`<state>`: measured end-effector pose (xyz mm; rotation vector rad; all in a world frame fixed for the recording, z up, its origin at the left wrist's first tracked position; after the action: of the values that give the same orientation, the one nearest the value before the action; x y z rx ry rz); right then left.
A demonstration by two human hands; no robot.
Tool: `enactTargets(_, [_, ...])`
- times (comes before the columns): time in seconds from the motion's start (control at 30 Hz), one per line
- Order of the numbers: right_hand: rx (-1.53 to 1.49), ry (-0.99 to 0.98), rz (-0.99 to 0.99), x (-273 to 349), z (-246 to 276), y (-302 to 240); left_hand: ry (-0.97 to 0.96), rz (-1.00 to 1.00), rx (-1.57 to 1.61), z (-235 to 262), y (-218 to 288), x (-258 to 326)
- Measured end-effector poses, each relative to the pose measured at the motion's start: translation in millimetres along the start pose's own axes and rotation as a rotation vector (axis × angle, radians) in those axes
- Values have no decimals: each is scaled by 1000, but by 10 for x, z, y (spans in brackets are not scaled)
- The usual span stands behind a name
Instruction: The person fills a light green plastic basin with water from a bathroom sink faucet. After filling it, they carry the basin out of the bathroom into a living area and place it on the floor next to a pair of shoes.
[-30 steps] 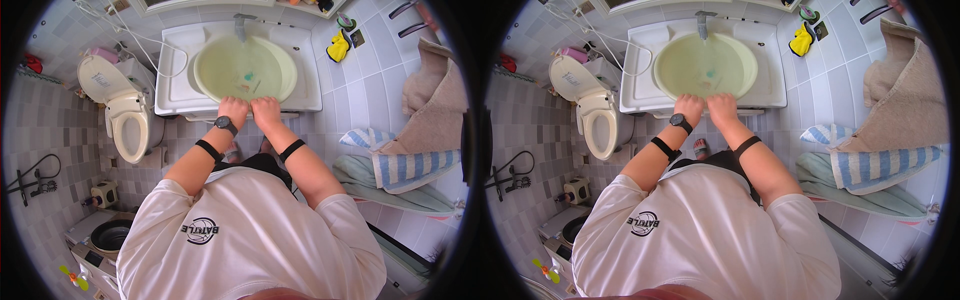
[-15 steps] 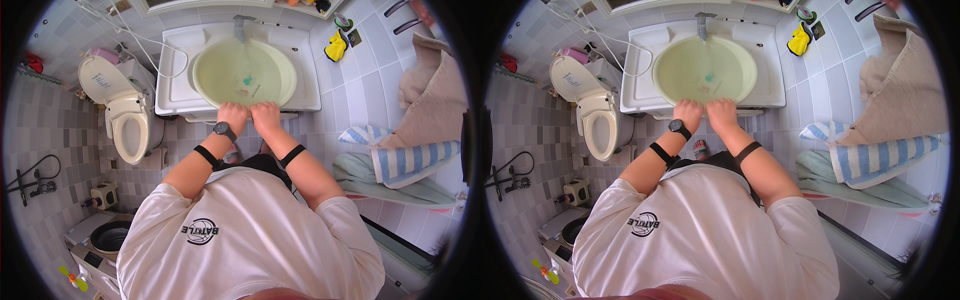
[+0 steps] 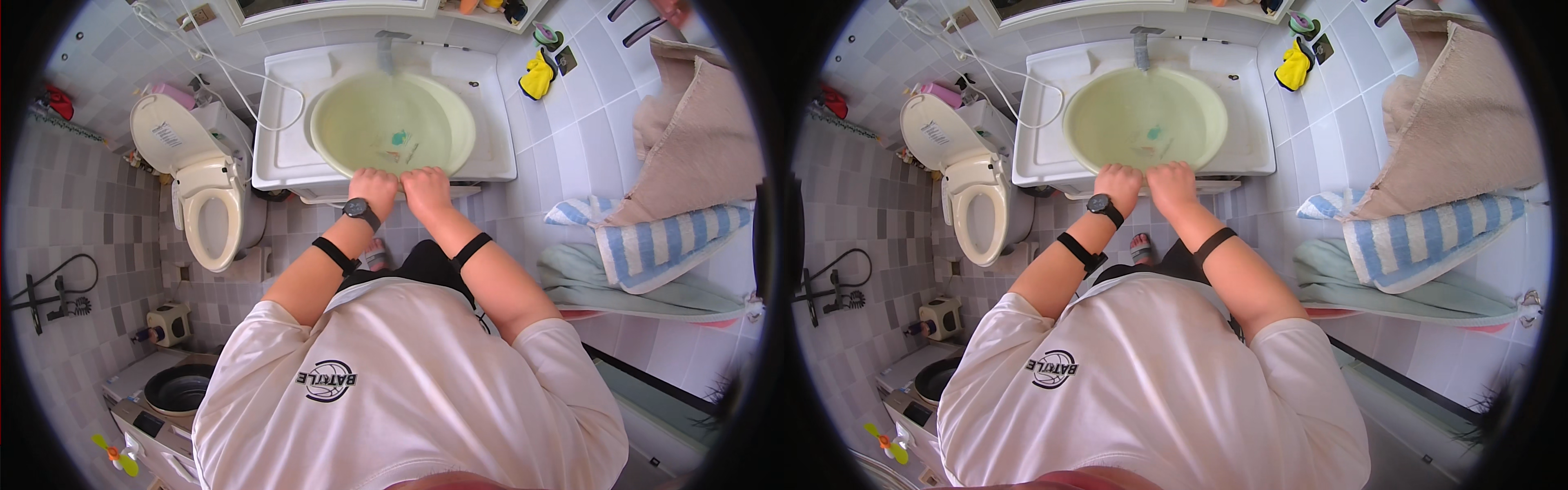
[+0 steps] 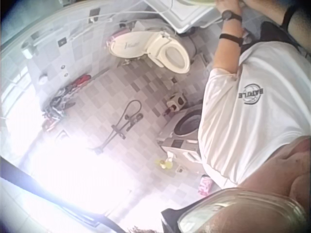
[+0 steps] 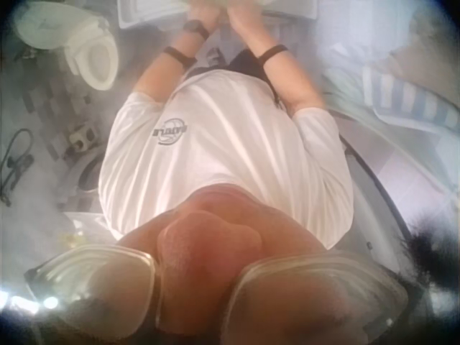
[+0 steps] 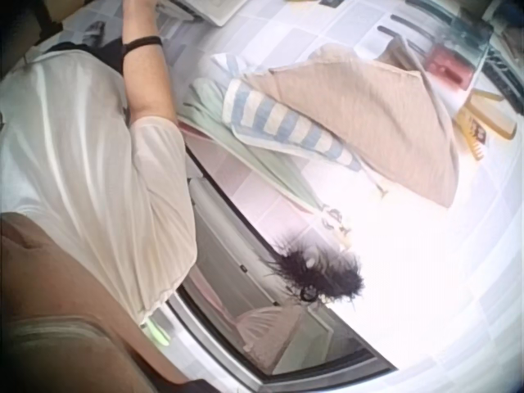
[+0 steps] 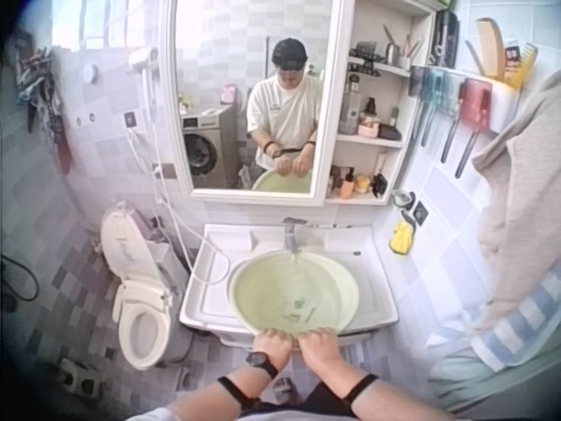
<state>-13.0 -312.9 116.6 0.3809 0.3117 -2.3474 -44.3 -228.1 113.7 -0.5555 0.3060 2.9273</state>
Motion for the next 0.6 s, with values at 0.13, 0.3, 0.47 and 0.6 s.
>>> enactTargets(0.13, [1,-30,1,28,28,18,0,14,-26,13,45,17])
enactTargets(0.3, [-10,-4,16,55,51,25,-15,-4,-91,22,112,18])
enactTargets(0.47, [-25,11,42,148,98,49,-3,34,-72,86,233,81])
enactTargets(0.6, [-51,24,55,242,172,44,9,39,-89,141,340,132])
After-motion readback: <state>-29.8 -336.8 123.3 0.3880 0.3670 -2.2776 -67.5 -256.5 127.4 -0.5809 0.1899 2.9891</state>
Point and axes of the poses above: each hand's wrist, its own x-axis away from the middle knuckle, its own z-axis out of the back of the hand, y = z × x, the point moved 9 cm from there along -x, towards the middle knuckle, and after that the axes turned 7 degrees about y, right-handed, at the moved point
